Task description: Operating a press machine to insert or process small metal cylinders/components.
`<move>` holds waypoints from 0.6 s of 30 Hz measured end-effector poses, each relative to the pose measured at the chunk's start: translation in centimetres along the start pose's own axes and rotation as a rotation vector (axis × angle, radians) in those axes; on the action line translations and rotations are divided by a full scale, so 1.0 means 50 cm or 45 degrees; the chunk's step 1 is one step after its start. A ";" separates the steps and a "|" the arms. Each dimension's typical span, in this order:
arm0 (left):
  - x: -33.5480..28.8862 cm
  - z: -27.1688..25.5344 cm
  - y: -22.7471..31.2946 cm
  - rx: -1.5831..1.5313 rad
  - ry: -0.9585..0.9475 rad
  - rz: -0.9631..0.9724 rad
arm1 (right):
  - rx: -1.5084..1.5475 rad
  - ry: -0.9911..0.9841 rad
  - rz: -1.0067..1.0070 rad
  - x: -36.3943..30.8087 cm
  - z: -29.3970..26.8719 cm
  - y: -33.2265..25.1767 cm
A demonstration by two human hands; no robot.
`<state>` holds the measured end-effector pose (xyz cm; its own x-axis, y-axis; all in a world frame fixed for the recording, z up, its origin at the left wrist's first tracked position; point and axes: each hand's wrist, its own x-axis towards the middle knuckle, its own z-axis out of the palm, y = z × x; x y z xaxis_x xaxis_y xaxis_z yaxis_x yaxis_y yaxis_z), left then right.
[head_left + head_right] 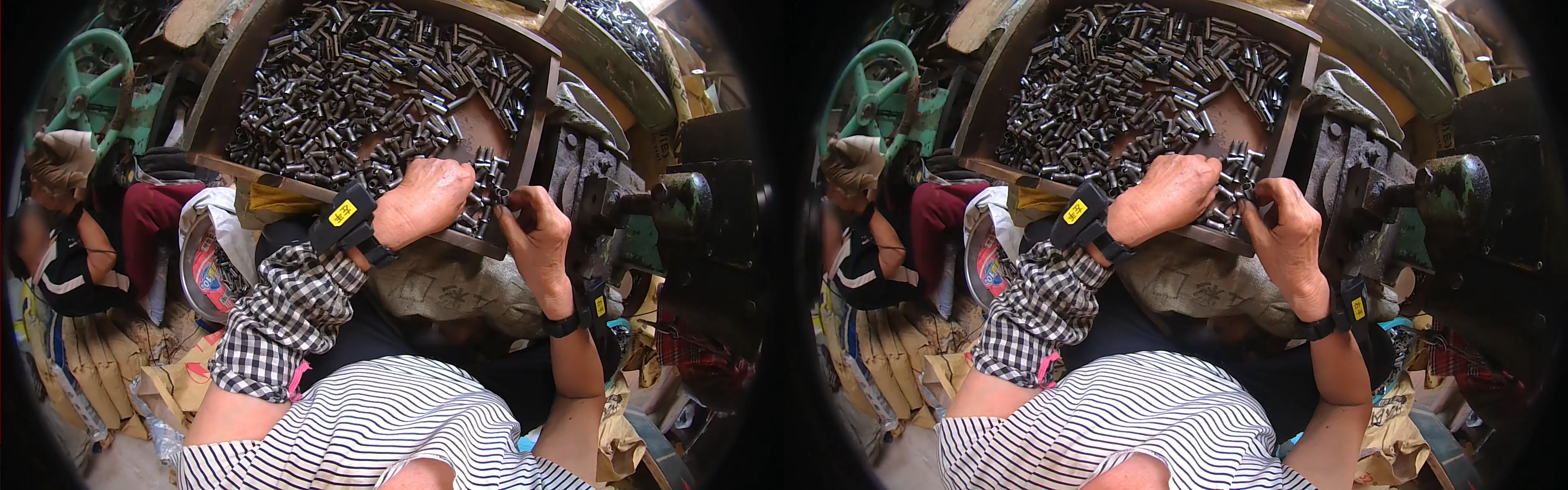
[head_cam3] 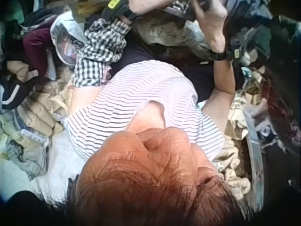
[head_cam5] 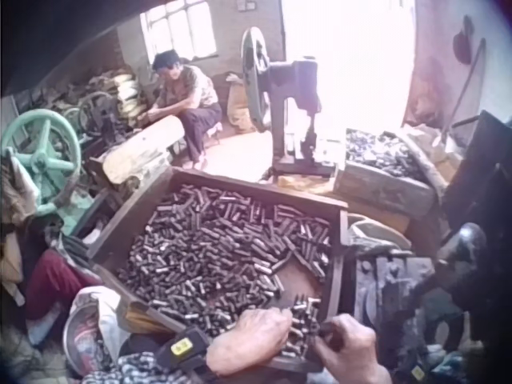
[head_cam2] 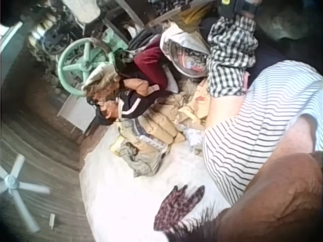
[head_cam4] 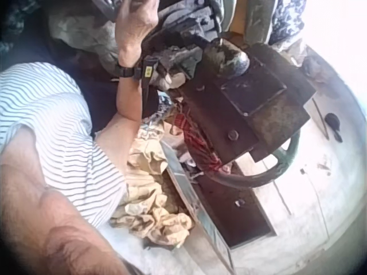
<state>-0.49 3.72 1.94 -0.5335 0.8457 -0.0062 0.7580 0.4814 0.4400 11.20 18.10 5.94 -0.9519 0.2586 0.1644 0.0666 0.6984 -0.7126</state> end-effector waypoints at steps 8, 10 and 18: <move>0.001 -0.009 0.008 0.035 0.077 0.084 | 0.347 -0.051 0.070 0.001 0.003 0.020; 0.002 -0.008 0.008 0.019 0.103 0.082 | 0.585 -0.062 0.268 -0.001 0.002 0.022; 0.002 -0.036 0.016 -1.443 -0.123 -0.278 | 1.142 -0.054 0.532 0.006 -0.025 0.032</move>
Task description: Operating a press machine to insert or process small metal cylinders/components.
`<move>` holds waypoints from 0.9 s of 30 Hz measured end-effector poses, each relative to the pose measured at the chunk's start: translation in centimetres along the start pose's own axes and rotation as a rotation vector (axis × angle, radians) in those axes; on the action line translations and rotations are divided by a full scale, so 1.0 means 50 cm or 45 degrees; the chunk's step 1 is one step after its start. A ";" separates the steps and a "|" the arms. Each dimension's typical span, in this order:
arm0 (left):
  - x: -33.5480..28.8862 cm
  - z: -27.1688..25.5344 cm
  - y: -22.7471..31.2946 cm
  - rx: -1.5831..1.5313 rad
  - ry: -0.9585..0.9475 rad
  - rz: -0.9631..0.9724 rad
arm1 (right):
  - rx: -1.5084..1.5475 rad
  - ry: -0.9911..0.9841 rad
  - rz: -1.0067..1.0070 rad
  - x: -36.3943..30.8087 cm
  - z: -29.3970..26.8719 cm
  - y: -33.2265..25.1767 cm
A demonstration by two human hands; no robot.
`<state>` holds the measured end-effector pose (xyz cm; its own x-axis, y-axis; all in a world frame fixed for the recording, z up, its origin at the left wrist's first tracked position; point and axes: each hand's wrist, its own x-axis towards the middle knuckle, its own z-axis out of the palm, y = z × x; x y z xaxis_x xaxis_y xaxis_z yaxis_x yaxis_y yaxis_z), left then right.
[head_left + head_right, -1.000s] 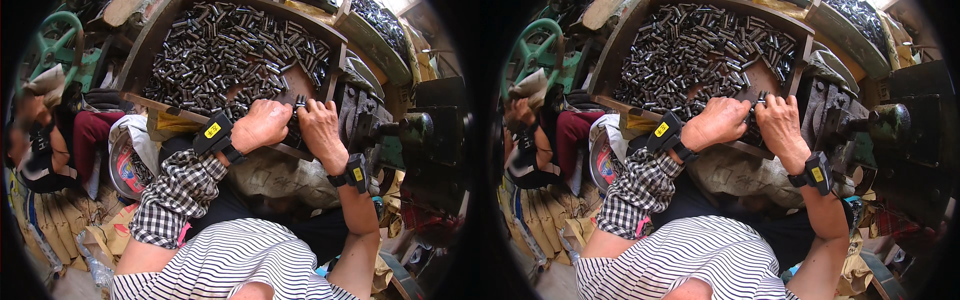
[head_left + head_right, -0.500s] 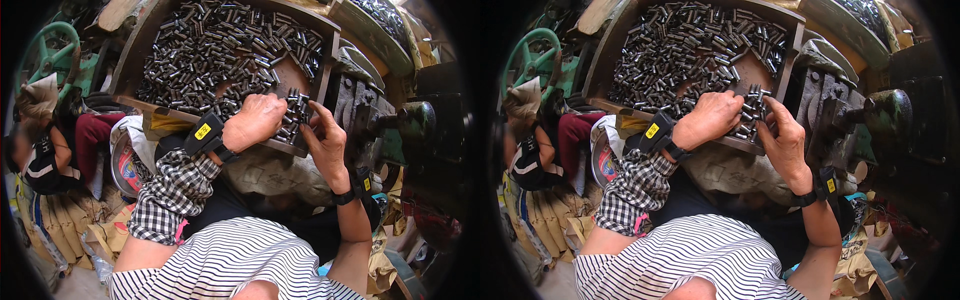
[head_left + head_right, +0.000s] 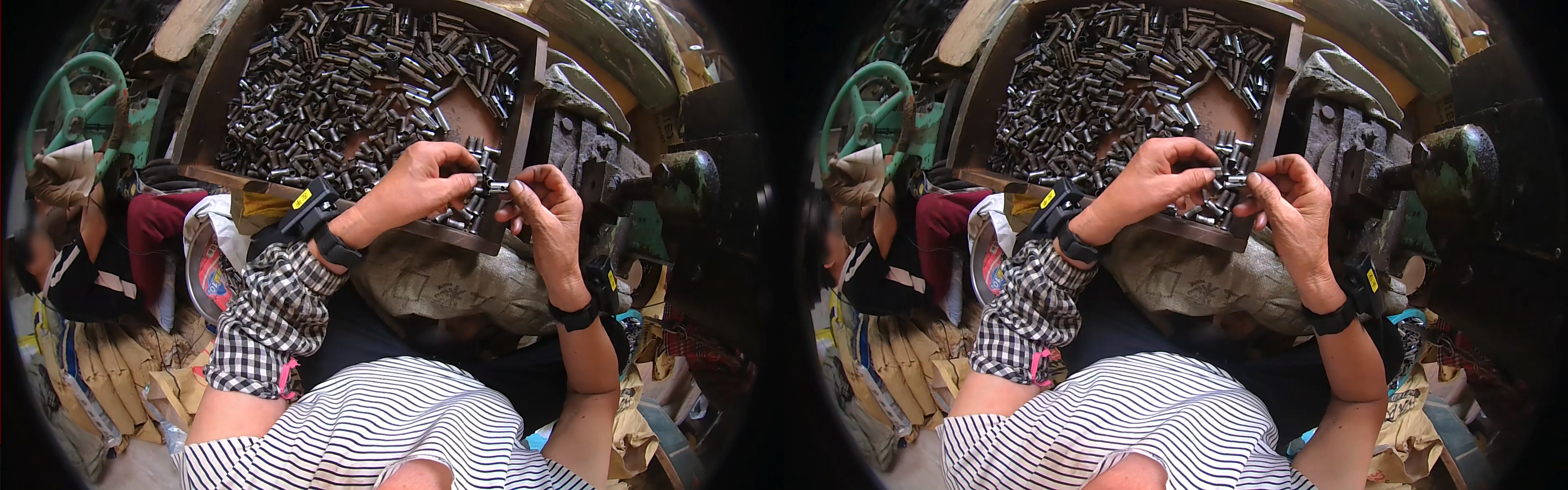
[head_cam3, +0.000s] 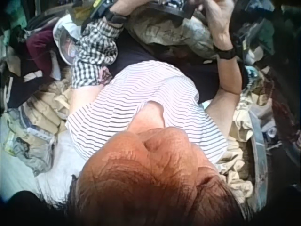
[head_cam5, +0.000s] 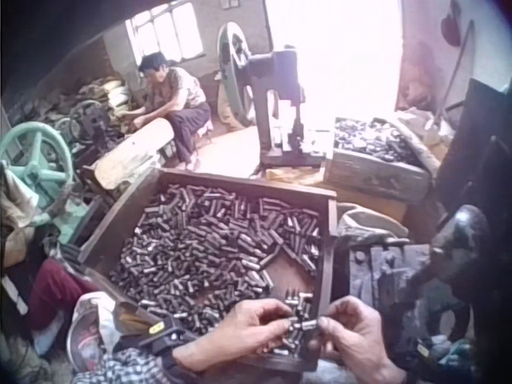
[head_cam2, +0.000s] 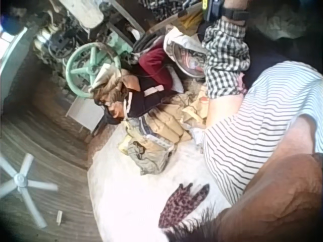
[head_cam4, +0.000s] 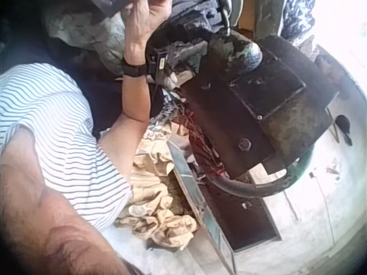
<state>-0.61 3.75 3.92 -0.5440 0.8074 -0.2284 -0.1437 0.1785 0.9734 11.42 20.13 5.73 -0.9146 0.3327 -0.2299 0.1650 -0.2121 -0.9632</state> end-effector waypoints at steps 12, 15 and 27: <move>-0.002 0.006 0.003 -0.671 -0.078 -0.171 | 0.155 0.080 0.104 -0.002 0.005 0.005; -0.003 0.007 0.004 -0.685 -0.077 -0.178 | 0.201 0.092 0.135 -0.003 0.006 0.008; -0.001 0.012 0.002 -0.567 -0.045 -0.199 | 0.292 0.093 0.192 -0.003 0.004 0.011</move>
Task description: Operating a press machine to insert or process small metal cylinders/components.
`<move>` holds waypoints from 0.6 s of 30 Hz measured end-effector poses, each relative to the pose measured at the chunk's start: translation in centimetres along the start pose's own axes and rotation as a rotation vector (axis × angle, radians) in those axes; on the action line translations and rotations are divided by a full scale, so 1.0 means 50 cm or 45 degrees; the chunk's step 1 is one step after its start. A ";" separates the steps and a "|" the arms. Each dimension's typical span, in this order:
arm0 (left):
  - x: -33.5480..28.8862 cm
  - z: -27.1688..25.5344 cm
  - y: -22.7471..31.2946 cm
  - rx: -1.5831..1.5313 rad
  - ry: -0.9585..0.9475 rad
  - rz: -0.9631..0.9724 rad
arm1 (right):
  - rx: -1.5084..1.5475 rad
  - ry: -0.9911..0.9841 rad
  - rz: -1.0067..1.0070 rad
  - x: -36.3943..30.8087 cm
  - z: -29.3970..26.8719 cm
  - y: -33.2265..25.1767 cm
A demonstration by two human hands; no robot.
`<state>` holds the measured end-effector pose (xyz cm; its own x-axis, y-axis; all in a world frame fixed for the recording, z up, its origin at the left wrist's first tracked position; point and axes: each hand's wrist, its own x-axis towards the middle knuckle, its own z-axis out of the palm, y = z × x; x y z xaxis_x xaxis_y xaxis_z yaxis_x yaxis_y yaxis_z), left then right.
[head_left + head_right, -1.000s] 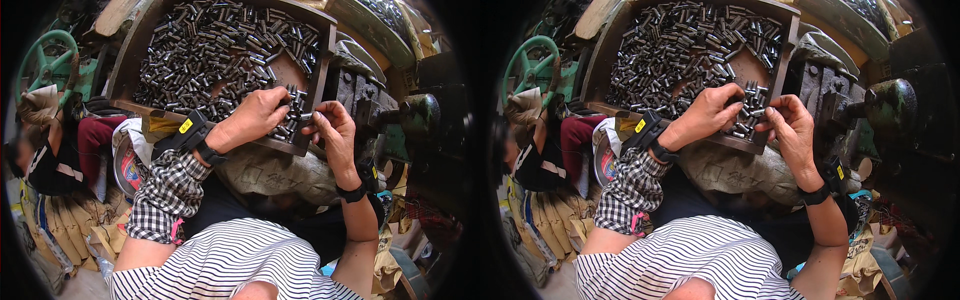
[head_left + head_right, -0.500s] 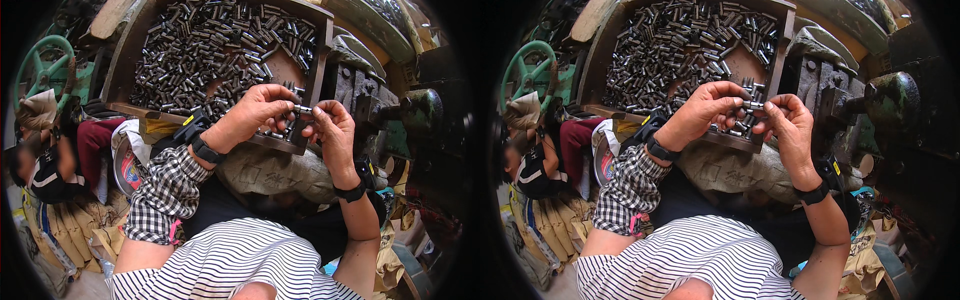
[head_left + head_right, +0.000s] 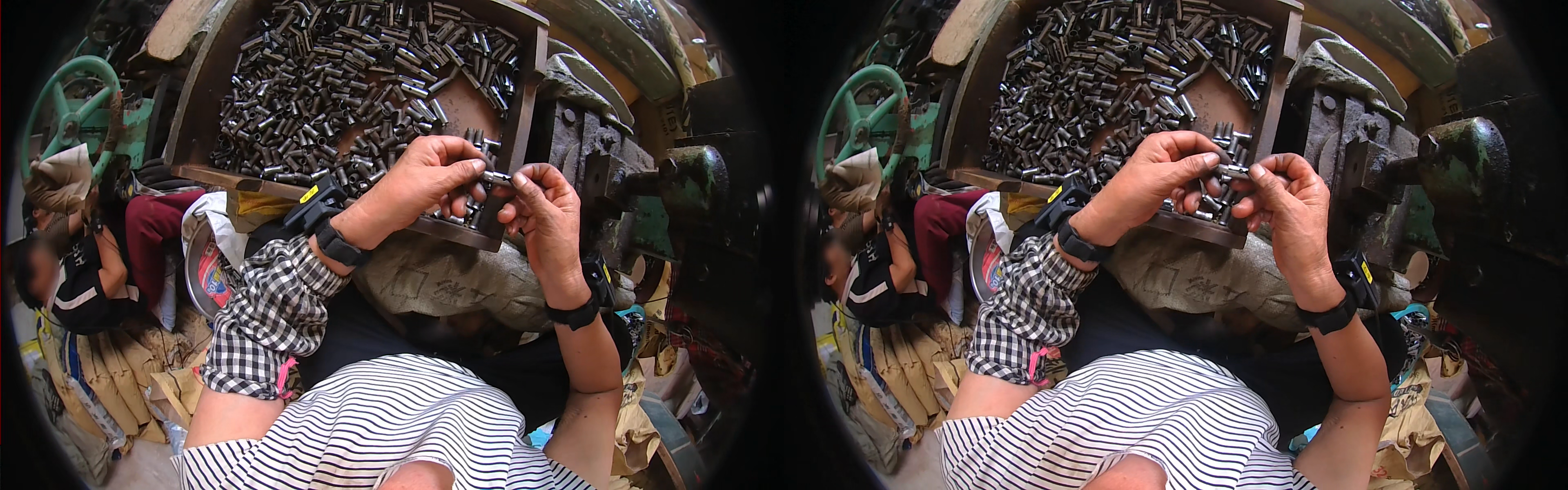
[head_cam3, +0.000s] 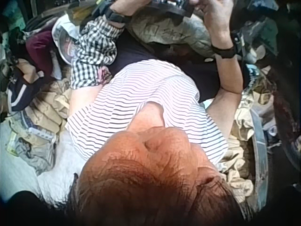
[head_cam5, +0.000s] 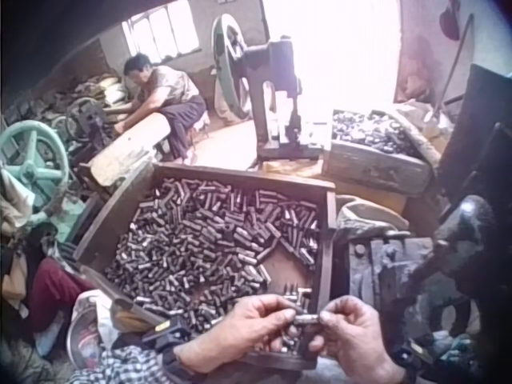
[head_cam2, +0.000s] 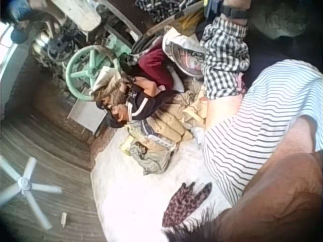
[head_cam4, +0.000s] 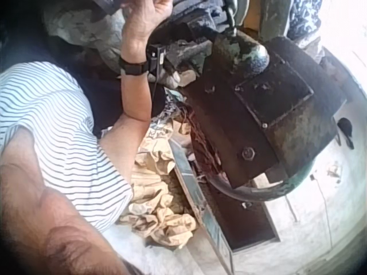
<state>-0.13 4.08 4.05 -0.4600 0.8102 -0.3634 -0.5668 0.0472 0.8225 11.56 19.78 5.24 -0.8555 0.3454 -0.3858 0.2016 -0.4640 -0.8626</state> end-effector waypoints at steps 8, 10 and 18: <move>0.003 0.008 -0.006 -0.082 0.026 -0.016 | -0.077 0.021 -0.105 -0.012 0.015 -0.004; 0.001 0.014 -0.011 -0.150 0.040 -0.020 | -0.138 0.061 -0.194 -0.018 0.024 -0.001; -0.019 0.049 -0.015 -0.129 0.112 0.110 | -0.042 0.045 -0.175 -0.018 0.020 0.007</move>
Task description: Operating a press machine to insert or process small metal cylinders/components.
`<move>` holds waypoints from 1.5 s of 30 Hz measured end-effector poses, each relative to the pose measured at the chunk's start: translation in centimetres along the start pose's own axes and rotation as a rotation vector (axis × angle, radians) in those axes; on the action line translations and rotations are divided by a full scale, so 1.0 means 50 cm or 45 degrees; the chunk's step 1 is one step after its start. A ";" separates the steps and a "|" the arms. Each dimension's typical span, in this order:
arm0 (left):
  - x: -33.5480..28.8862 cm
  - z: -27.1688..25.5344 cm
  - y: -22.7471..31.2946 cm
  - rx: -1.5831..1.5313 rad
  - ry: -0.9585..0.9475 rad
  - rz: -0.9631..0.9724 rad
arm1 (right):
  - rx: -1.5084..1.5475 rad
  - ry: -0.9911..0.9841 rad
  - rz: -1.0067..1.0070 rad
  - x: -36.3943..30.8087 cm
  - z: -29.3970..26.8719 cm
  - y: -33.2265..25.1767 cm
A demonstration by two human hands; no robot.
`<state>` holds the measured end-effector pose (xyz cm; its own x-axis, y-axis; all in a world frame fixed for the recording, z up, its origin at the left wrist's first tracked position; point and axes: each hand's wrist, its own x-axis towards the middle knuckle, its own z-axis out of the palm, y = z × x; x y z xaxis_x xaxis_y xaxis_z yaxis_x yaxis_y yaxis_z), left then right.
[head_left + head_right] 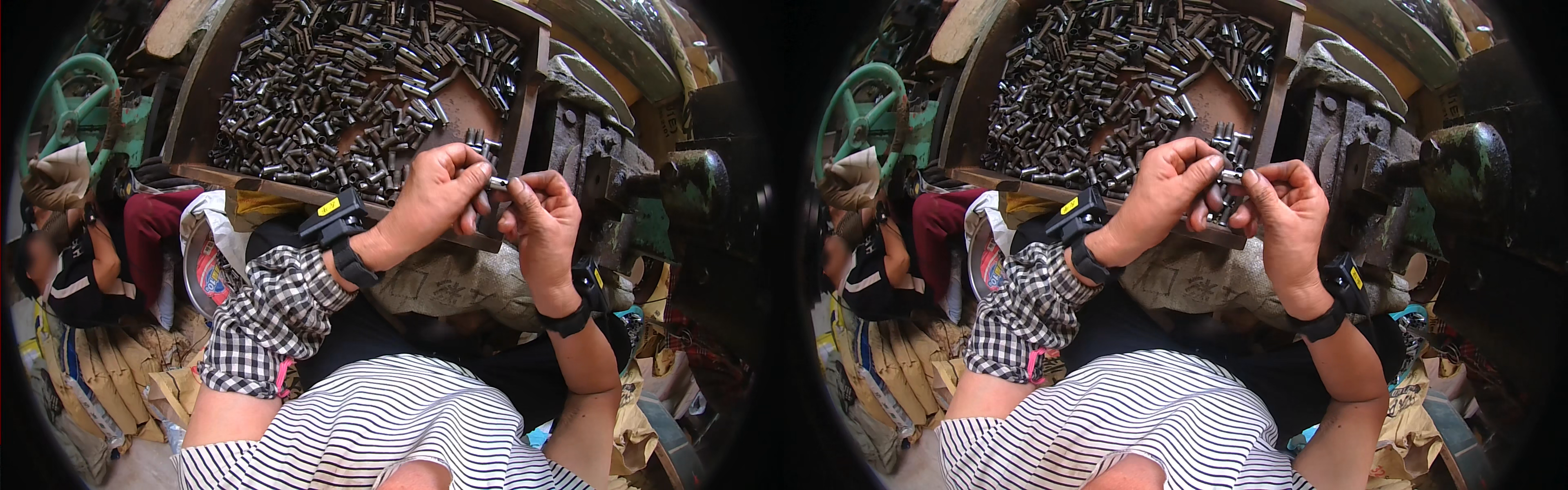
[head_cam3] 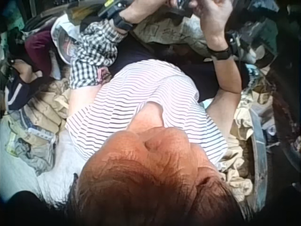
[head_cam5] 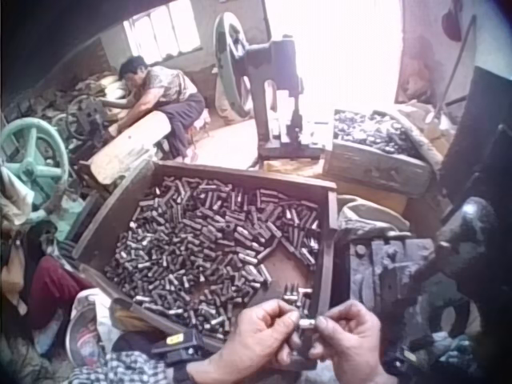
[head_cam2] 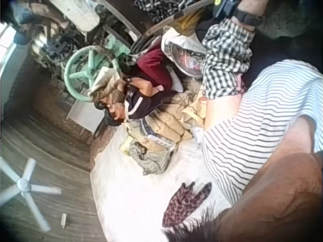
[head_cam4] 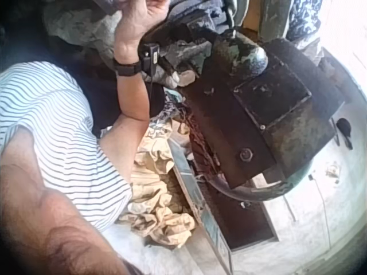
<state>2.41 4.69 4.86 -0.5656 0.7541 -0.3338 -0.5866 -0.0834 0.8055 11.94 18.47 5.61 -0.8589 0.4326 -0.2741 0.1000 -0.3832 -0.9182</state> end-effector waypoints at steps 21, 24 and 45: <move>-0.016 -0.041 0.054 0.810 -0.414 0.438 | -0.243 -0.339 0.232 0.033 0.026 -0.032; -0.022 -0.067 0.067 0.773 -0.166 0.284 | -0.433 -0.367 0.226 0.071 0.072 -0.058; 0.030 -0.103 0.016 2.049 -0.010 0.737 | -1.327 -0.247 -0.570 0.144 0.064 -0.014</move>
<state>-1.87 2.38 2.47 -0.4729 0.8673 0.1558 0.8129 0.3611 0.4569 4.10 19.22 5.22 -0.9761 0.1921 0.1017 0.0556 0.6732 -0.7374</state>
